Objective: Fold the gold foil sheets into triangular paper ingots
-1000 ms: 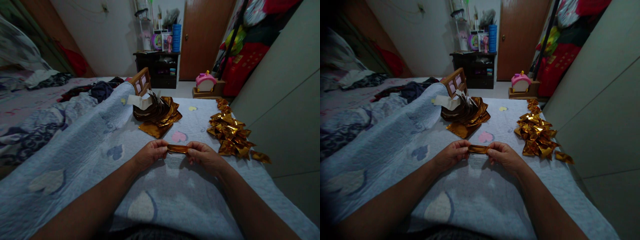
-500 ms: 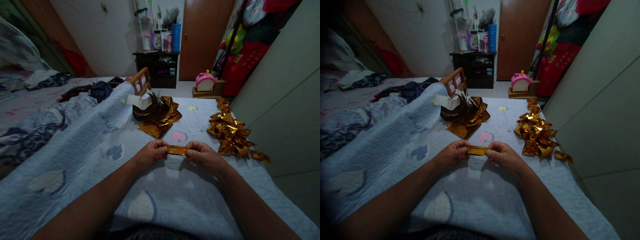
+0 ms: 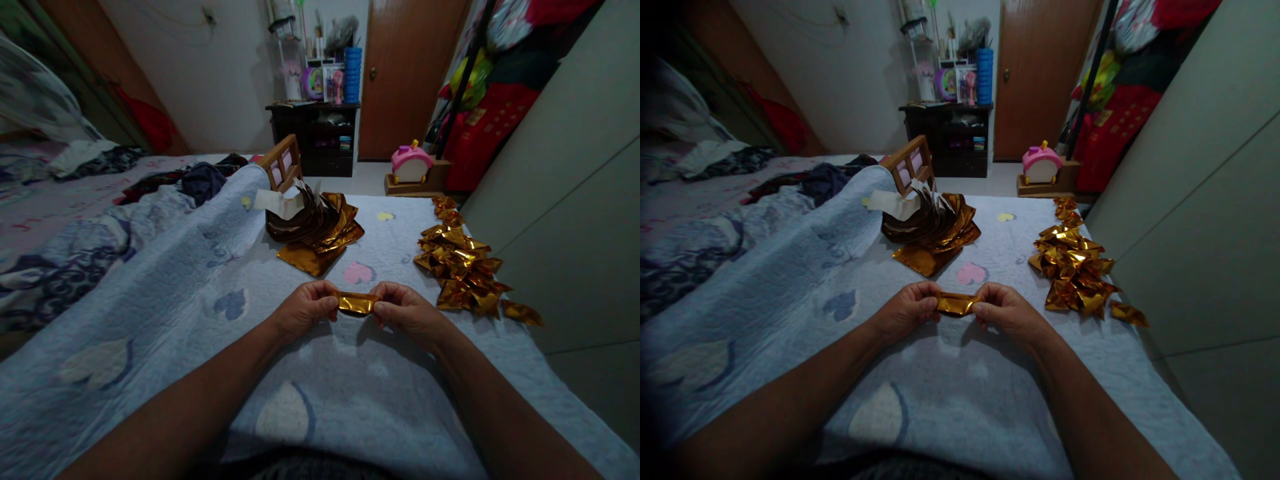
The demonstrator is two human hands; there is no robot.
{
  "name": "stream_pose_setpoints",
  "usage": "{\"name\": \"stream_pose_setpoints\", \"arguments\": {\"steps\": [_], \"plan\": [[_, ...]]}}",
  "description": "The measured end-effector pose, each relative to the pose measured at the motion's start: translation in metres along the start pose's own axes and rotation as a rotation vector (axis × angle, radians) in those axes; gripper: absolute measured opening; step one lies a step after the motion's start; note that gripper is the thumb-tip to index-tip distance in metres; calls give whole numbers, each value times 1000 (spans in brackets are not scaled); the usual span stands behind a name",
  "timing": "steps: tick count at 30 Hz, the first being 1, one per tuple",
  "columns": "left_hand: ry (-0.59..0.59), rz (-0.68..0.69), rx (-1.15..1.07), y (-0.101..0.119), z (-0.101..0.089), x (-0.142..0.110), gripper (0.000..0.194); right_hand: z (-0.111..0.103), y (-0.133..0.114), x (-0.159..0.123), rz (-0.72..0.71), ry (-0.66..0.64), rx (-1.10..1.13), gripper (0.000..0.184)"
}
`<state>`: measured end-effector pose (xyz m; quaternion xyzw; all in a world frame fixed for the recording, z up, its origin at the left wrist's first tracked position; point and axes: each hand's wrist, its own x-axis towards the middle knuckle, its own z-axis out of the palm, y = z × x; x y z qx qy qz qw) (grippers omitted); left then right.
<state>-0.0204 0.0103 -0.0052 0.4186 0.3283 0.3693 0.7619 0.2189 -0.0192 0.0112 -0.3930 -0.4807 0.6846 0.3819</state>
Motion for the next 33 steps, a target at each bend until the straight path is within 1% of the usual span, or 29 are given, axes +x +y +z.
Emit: {"name": "stream_pose_setpoints", "arguments": {"steps": [4, 8, 11, 15, 18, 22, 27, 33], "plan": [[27, 16, 26, -1, 0, 1, 45, 0, 0, 0, 3, -10, 43, 37], [24, 26, 58, -1, -2, 1, 43, 0, -1, -1, -19, -18, 94, 34], [11, 35, 69, 2, -2, -2, 42, 0, -3, -2, -27, -34, 133, 32], [-27, 47, 30, 7, -4, -5, 41, 0, -3, -2, -31, -59, 193, 31], [-43, 38, 13, 7, -5, -4, 38, -1, -2, -2, -9, -78, 186, 30], [-45, 45, 48, 6, -7, -3, 37, -1, -2, -2, 14, -79, 168, 31], [-39, 34, 90, 6, -9, -4, 34, -2, -1, -1, 1, -66, 138, 31], [-2, 24, 91, 6, -5, -4, 36, -3, -1, -2, -20, -48, 106, 31]]}}
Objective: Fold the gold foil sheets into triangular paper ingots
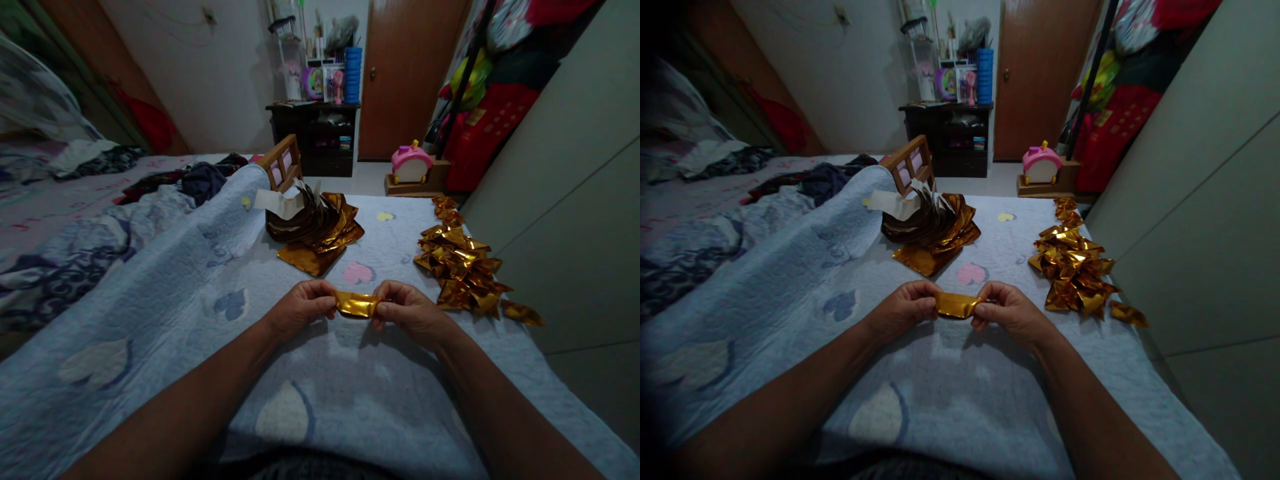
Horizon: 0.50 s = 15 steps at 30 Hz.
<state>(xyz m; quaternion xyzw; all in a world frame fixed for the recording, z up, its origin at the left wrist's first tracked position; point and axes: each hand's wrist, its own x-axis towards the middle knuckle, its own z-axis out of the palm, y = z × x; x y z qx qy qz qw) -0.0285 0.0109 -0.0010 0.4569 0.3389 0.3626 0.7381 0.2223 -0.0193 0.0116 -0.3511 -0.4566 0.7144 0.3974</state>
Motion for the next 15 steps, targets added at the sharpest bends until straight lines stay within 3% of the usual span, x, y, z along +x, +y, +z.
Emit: {"name": "stream_pose_setpoints", "arguments": {"steps": [8, 15], "plan": [[-37, -7, -74, 2, 4, 0, 42, -1, 2, 1, -43, -40, 38, 30], [-117, -13, 6, 3, 6, -2, 40, -1, 1, 1, -58, -51, 32, 28]]}}
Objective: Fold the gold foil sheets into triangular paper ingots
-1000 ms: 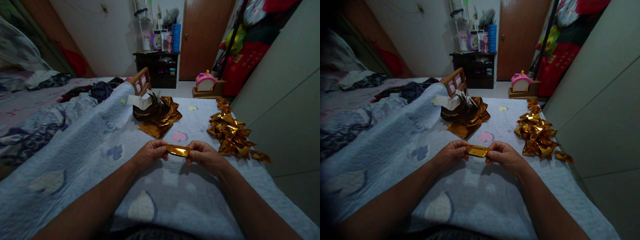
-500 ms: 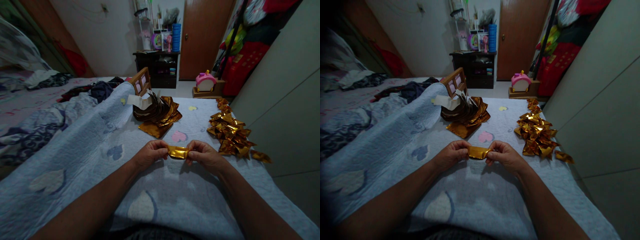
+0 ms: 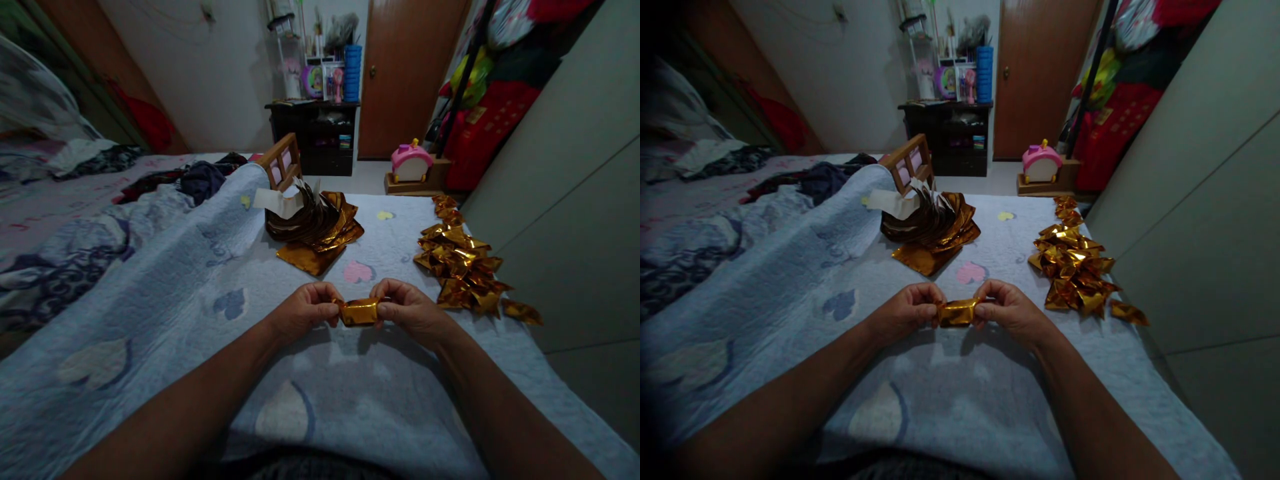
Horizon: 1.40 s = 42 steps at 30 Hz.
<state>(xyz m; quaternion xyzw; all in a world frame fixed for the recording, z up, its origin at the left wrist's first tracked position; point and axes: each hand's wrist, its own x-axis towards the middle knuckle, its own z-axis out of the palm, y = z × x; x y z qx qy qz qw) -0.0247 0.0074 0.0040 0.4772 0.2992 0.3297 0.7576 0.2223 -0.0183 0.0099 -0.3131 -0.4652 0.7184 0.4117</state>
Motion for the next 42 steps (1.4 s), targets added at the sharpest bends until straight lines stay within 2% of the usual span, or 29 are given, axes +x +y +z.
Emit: {"name": "stream_pose_setpoints", "arguments": {"steps": [6, 17, 29, 37, 42], "plan": [[98, 85, -68, 2, 1, 1, 36, 0, -2, 0, -23, -3, 9, 26], [126, 91, -38, -1, -1, 3, 39, 1, -4, 0, 2, 50, -48, 30], [115, 52, -151, 4, 3, 2, 37, 0, -3, 0, 34, 96, -69, 35], [69, 15, -203, 8, 2, 1, 35, 0, -6, -1, 20, 33, 2, 27], [70, -1, -280, 6, -2, 2, 34, 2, -7, -1, 3, 26, 42, 30]]}}
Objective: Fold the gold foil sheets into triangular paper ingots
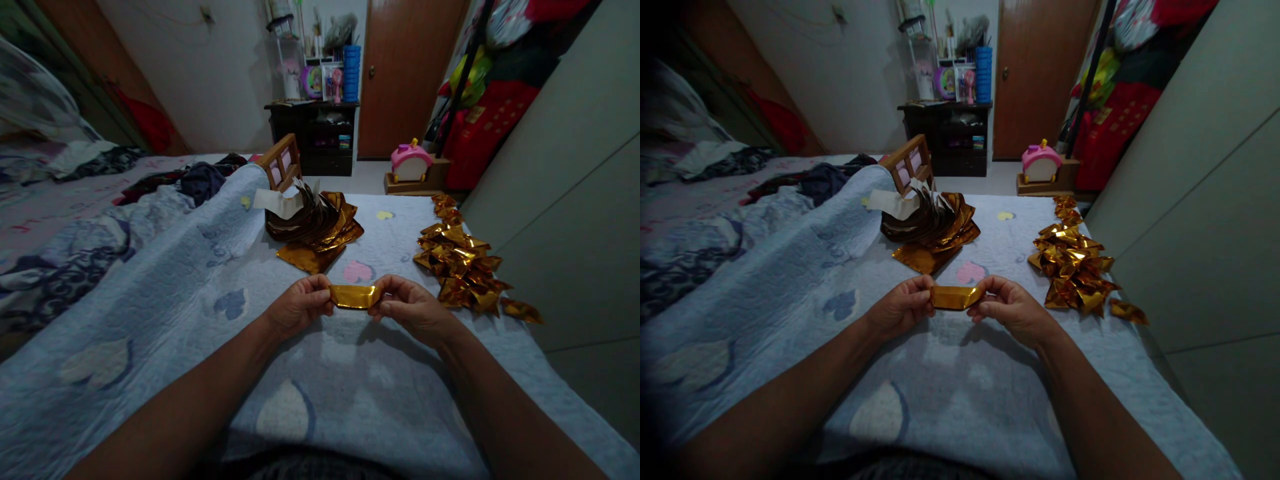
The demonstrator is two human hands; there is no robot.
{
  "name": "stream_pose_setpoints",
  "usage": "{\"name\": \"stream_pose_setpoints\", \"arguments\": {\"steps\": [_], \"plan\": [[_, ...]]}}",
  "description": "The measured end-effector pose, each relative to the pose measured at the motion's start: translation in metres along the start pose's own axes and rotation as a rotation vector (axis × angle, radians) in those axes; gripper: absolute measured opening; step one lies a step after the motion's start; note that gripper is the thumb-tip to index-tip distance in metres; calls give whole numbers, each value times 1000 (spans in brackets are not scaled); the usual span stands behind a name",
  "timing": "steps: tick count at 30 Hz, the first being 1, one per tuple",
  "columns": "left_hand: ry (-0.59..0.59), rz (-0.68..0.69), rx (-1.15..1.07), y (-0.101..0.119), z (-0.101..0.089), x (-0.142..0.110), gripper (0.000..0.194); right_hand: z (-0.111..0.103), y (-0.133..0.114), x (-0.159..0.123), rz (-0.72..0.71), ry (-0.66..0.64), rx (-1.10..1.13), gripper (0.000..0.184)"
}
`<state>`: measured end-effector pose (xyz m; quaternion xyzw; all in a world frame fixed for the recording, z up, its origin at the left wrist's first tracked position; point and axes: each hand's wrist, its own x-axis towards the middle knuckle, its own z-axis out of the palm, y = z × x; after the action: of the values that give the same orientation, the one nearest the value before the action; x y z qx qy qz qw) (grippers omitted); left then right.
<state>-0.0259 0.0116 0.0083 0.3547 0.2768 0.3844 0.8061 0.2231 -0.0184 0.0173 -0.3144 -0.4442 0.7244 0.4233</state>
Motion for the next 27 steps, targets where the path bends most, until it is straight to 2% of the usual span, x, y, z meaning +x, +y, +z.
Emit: {"name": "stream_pose_setpoints", "arguments": {"steps": [5, 11, 20, 27], "plan": [[-5, -14, -20, -2, -1, 0, 34, 1, 3, 1, -5, -2, -23, 27], [8, -17, 10, -3, 1, -1, 35, 0, 5, 2, -75, -16, -62, 21], [32, 9, 38, -3, 0, 0, 37, 1, 6, 2, -28, -10, 24, 25], [37, 51, 85, -6, 2, 0, 37, 0, 6, 2, -57, 0, -49, 26]]}}
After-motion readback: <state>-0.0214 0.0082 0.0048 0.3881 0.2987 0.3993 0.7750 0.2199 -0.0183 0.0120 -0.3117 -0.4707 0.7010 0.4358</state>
